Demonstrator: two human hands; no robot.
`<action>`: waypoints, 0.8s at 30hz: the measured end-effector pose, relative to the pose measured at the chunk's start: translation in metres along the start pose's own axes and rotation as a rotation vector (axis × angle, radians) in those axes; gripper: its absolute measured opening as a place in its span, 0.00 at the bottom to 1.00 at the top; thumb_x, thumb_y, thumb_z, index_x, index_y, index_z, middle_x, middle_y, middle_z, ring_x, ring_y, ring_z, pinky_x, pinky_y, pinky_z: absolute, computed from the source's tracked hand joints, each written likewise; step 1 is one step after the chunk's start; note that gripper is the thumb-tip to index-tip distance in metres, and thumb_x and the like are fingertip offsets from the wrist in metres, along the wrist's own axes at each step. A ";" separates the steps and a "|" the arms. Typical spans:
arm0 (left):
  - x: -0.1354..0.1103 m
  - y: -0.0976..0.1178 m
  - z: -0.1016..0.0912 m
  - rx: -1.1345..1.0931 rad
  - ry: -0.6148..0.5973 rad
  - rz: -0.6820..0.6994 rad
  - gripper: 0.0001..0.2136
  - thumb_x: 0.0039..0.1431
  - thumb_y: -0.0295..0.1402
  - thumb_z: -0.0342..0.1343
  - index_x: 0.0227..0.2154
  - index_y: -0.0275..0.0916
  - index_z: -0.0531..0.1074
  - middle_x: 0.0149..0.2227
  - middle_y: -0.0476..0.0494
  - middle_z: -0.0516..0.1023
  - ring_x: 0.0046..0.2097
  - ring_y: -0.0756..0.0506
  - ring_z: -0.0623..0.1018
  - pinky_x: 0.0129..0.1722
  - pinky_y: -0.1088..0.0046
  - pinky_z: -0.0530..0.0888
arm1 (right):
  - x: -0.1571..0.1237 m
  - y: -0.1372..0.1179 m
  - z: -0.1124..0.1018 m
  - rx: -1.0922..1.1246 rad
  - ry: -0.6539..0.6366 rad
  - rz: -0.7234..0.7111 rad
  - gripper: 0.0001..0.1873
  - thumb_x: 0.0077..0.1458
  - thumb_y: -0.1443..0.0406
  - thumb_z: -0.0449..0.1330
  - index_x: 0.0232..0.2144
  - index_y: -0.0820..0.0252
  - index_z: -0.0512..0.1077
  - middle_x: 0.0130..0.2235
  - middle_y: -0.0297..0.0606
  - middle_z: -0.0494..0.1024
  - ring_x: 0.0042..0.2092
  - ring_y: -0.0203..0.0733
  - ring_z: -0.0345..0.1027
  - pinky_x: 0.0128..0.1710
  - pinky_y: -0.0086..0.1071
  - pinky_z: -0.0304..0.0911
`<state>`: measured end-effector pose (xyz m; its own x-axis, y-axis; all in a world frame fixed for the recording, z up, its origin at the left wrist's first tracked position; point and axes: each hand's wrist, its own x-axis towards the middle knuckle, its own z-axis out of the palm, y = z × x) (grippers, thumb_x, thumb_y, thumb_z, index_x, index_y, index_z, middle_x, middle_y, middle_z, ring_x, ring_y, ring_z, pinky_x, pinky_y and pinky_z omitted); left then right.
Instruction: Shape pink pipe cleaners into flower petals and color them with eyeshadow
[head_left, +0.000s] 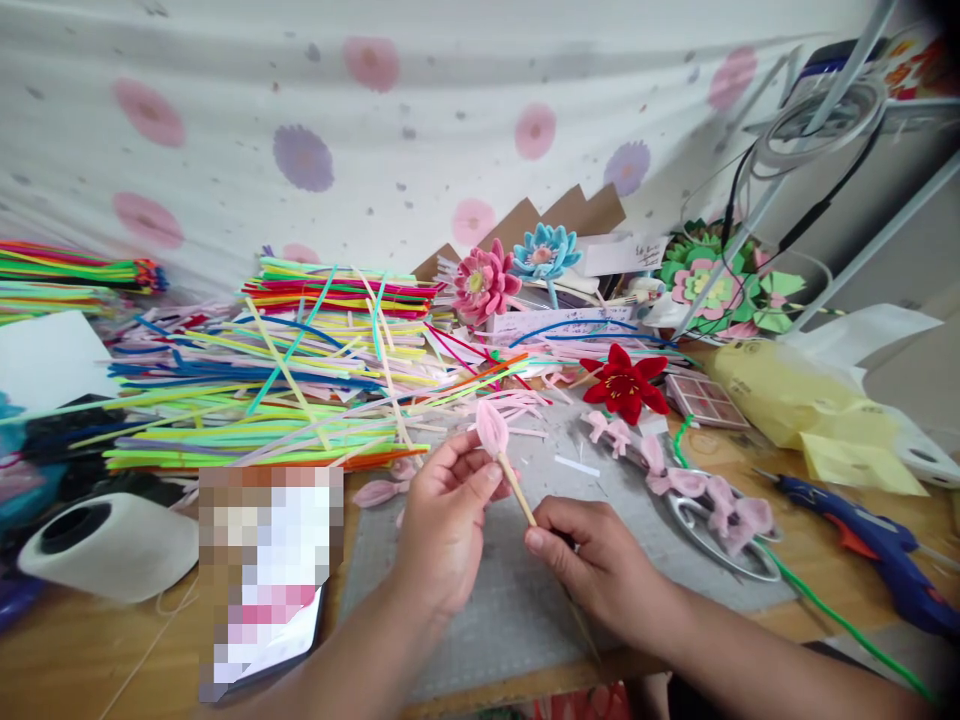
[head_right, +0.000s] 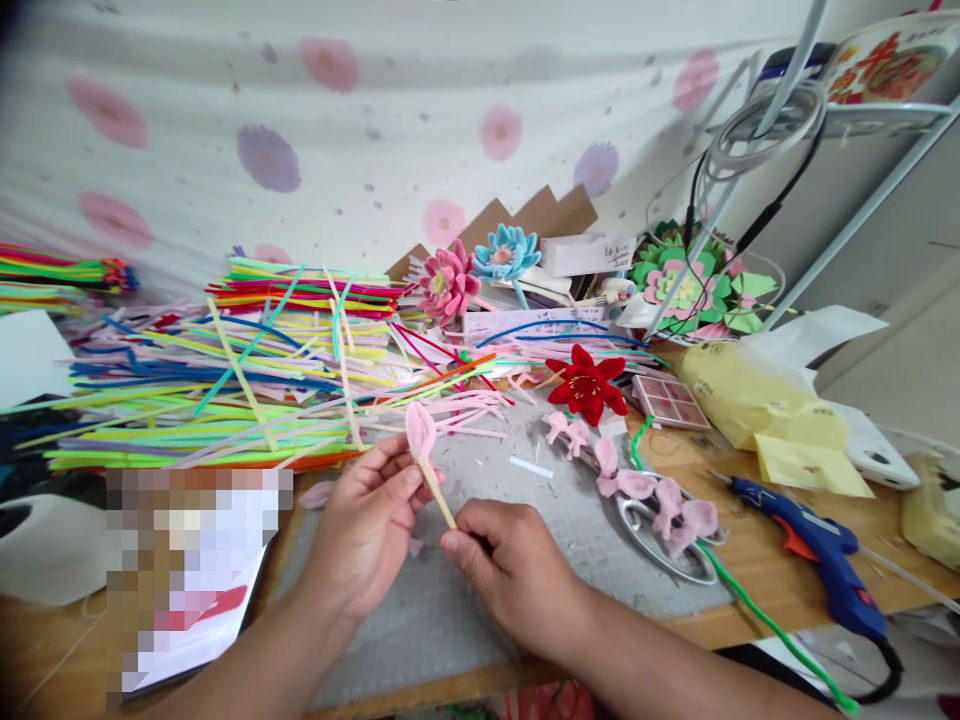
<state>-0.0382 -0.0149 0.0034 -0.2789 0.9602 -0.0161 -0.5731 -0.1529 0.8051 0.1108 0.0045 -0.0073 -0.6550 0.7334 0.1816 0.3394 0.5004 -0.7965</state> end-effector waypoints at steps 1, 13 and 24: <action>0.000 0.001 0.001 -0.021 -0.008 -0.022 0.12 0.45 0.27 0.63 0.36 0.37 0.74 0.30 0.48 0.76 0.31 0.52 0.74 0.32 0.77 0.71 | 0.000 0.000 0.000 0.005 0.001 -0.001 0.17 0.60 0.60 0.50 0.20 0.60 0.58 0.21 0.28 0.61 0.24 0.30 0.54 0.25 0.24 0.50; -0.004 0.000 0.001 -0.083 -0.096 -0.152 0.05 0.45 0.29 0.64 0.25 0.35 0.75 0.29 0.44 0.80 0.32 0.48 0.78 0.34 0.72 0.73 | 0.001 -0.001 -0.001 0.065 0.031 -0.012 0.17 0.60 0.62 0.49 0.20 0.60 0.56 0.21 0.27 0.58 0.24 0.29 0.51 0.25 0.23 0.49; -0.006 -0.002 0.003 -0.042 -0.087 -0.097 0.07 0.46 0.31 0.64 0.28 0.34 0.78 0.26 0.45 0.78 0.29 0.49 0.76 0.32 0.74 0.73 | 0.000 -0.004 0.001 -0.144 0.075 -0.084 0.16 0.60 0.63 0.49 0.21 0.60 0.58 0.22 0.29 0.61 0.25 0.30 0.55 0.26 0.25 0.49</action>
<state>-0.0331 -0.0193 0.0036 -0.1536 0.9874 -0.0392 -0.6261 -0.0666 0.7769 0.1090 0.0027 -0.0047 -0.6352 0.7155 0.2910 0.3823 0.6186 -0.6864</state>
